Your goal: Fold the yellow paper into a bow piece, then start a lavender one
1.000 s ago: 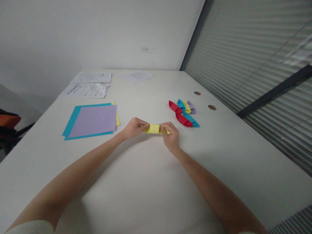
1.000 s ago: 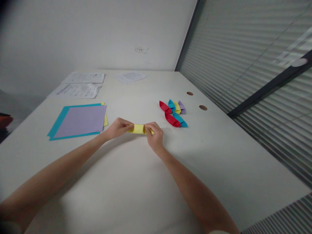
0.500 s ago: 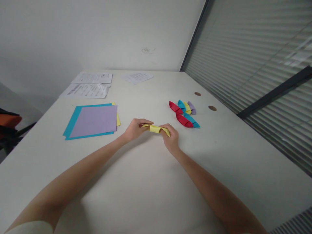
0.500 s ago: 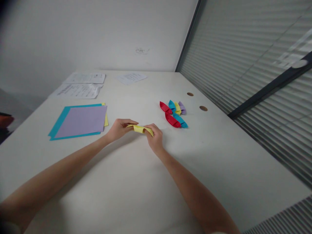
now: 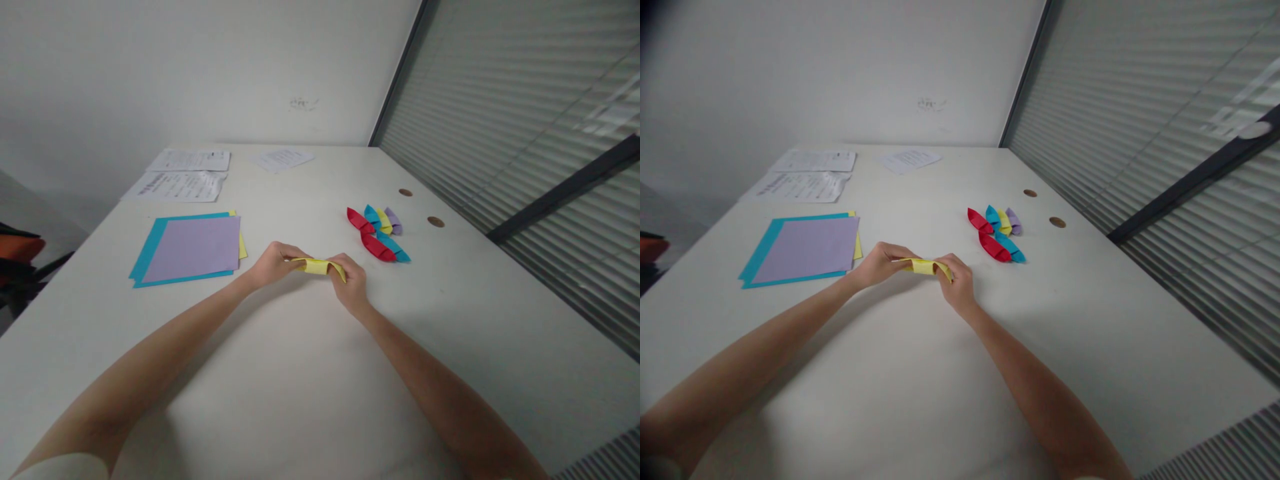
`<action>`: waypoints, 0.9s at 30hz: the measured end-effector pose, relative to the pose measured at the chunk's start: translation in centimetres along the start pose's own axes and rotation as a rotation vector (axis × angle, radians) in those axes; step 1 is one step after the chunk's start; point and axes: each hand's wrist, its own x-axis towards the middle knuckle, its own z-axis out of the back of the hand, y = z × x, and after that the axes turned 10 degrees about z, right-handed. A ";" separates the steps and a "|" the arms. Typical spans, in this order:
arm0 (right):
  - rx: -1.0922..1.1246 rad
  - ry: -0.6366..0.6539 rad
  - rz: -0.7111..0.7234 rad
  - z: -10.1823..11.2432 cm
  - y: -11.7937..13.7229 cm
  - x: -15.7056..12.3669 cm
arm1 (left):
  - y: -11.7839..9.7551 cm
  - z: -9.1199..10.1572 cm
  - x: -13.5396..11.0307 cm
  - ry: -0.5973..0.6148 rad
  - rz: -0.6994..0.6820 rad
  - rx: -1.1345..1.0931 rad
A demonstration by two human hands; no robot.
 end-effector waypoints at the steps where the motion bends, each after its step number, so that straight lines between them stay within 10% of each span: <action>1: 0.003 -0.006 -0.006 0.0 -0.1 0.0 | 0.2 0.0 0.1 0.006 0.032 -0.025; 9: 0.049 0.061 -0.059 -0.2 -0.5 -0.4 | 0.2 0.6 0.0 0.227 0.118 -0.126; 27: 0.135 0.104 -0.179 -0.7 -0.2 -0.3 | 0.3 0.1 0.0 0.202 0.320 -0.338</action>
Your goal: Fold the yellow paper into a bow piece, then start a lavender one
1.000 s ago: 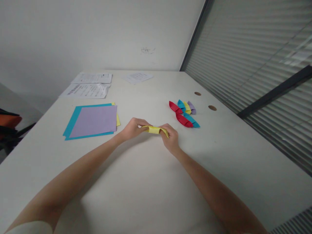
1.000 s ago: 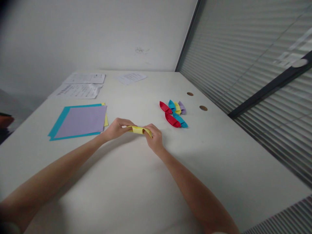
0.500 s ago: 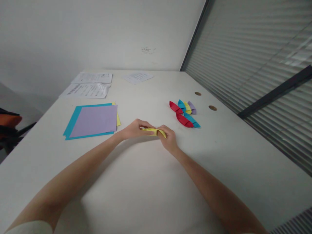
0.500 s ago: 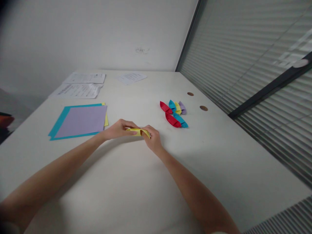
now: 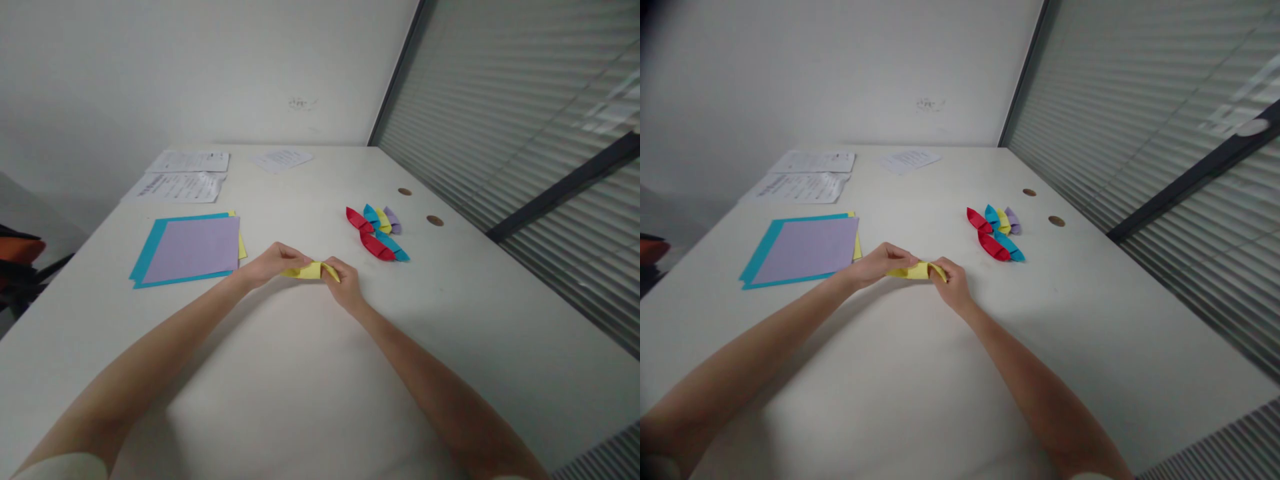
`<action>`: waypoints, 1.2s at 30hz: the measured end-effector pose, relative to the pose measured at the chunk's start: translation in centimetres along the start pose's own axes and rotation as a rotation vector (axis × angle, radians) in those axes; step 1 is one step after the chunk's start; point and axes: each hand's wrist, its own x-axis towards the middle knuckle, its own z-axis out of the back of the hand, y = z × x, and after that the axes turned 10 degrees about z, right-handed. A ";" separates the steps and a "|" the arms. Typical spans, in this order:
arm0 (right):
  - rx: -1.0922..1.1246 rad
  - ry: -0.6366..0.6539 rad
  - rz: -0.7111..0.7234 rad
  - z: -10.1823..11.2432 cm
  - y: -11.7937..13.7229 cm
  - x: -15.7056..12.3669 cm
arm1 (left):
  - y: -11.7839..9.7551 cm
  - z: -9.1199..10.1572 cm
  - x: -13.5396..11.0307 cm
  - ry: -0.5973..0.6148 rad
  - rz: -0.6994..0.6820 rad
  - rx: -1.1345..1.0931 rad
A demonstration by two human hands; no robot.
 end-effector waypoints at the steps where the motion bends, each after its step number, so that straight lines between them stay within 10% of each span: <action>1: 0.009 -0.003 -0.023 0.0 0.0 0.0 | 0.1 0.0 0.1 -0.004 0.007 -0.025; 21: 0.073 -0.127 -0.311 0.0 -0.1 0.6 | 0.6 -0.4 0.7 -0.238 -0.269 0.203; 36: -0.406 0.198 -0.006 1.0 -2.6 -0.3 | 3.2 0.4 1.8 -0.344 -0.172 0.760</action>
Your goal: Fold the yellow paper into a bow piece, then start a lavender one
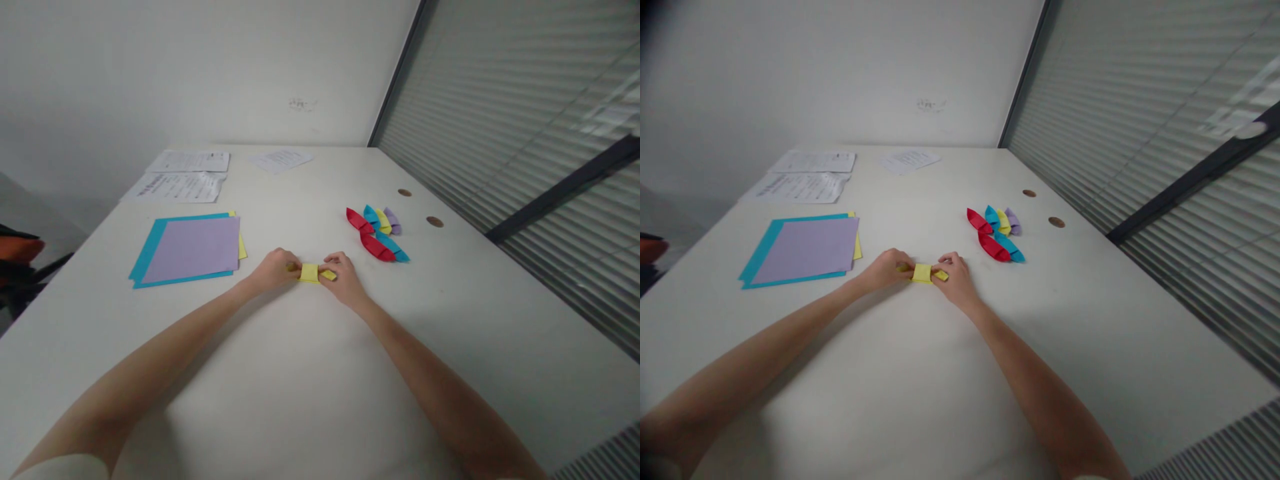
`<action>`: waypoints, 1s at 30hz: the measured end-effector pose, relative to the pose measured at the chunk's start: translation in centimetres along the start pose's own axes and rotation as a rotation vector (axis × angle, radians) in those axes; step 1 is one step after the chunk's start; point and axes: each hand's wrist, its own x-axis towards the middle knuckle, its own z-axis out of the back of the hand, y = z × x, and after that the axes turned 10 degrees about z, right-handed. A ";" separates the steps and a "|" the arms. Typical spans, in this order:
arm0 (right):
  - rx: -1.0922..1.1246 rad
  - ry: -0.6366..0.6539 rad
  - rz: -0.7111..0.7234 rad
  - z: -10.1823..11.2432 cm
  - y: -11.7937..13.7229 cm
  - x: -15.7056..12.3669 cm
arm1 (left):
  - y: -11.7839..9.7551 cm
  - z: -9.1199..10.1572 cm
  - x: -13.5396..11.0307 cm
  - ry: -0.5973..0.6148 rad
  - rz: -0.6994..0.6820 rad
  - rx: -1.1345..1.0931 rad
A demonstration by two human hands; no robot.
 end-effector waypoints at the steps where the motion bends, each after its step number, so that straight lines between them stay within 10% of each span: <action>1: -0.003 0.025 0.008 0.0 -0.1 0.0 | 0.0 0.0 0.0 -0.012 -0.008 0.028; 30: -0.226 0.284 -0.071 1.7 0.6 0.9 | -0.5 0.8 0.1 0.070 0.101 0.331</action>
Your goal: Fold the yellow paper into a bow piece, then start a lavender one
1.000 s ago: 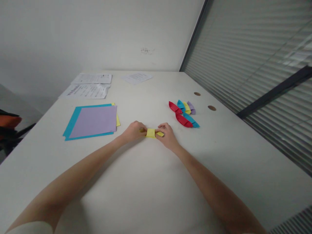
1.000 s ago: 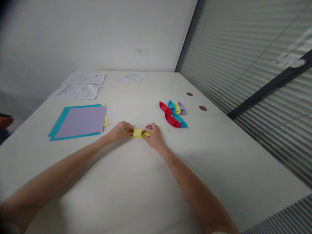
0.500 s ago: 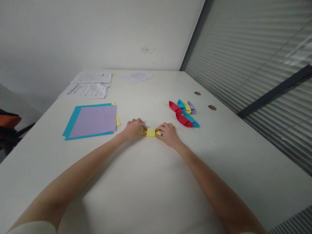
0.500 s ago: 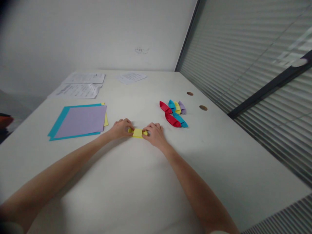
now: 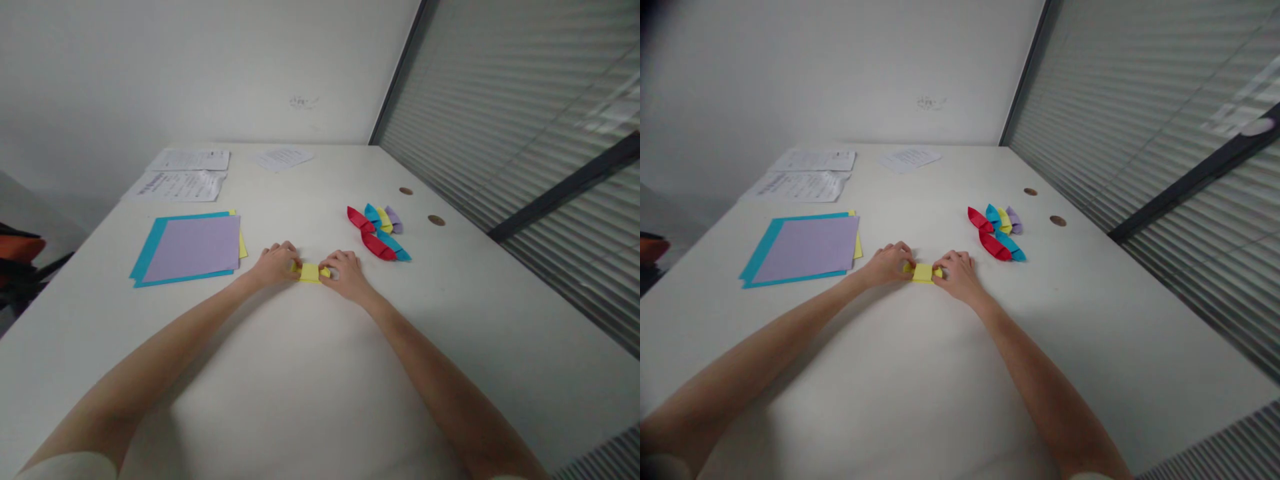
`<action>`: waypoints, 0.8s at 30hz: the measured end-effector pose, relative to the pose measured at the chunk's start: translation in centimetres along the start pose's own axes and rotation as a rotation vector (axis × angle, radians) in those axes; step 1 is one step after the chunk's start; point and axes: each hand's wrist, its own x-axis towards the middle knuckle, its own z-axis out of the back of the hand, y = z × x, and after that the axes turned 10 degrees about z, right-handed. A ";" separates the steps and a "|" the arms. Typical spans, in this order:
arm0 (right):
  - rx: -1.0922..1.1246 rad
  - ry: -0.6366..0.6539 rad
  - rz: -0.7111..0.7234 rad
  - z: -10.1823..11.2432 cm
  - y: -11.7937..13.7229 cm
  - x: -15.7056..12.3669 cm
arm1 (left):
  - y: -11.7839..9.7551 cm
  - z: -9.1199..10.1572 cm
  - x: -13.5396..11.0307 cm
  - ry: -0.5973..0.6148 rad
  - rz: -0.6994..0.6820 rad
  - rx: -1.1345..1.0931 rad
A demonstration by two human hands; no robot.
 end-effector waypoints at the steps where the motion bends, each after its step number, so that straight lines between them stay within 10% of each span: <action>1: -0.008 0.003 -0.002 0.0 0.0 0.0 | 0.0 0.0 0.0 -0.003 -0.003 0.000; 12: 0.039 -0.057 0.085 -0.2 -0.5 0.2 | 0.6 -1.1 0.4 -0.075 -0.172 -0.178; 24: 0.012 -0.026 0.069 0.1 -0.2 0.0 | 0.1 -0.4 -0.1 -0.019 -0.031 -0.003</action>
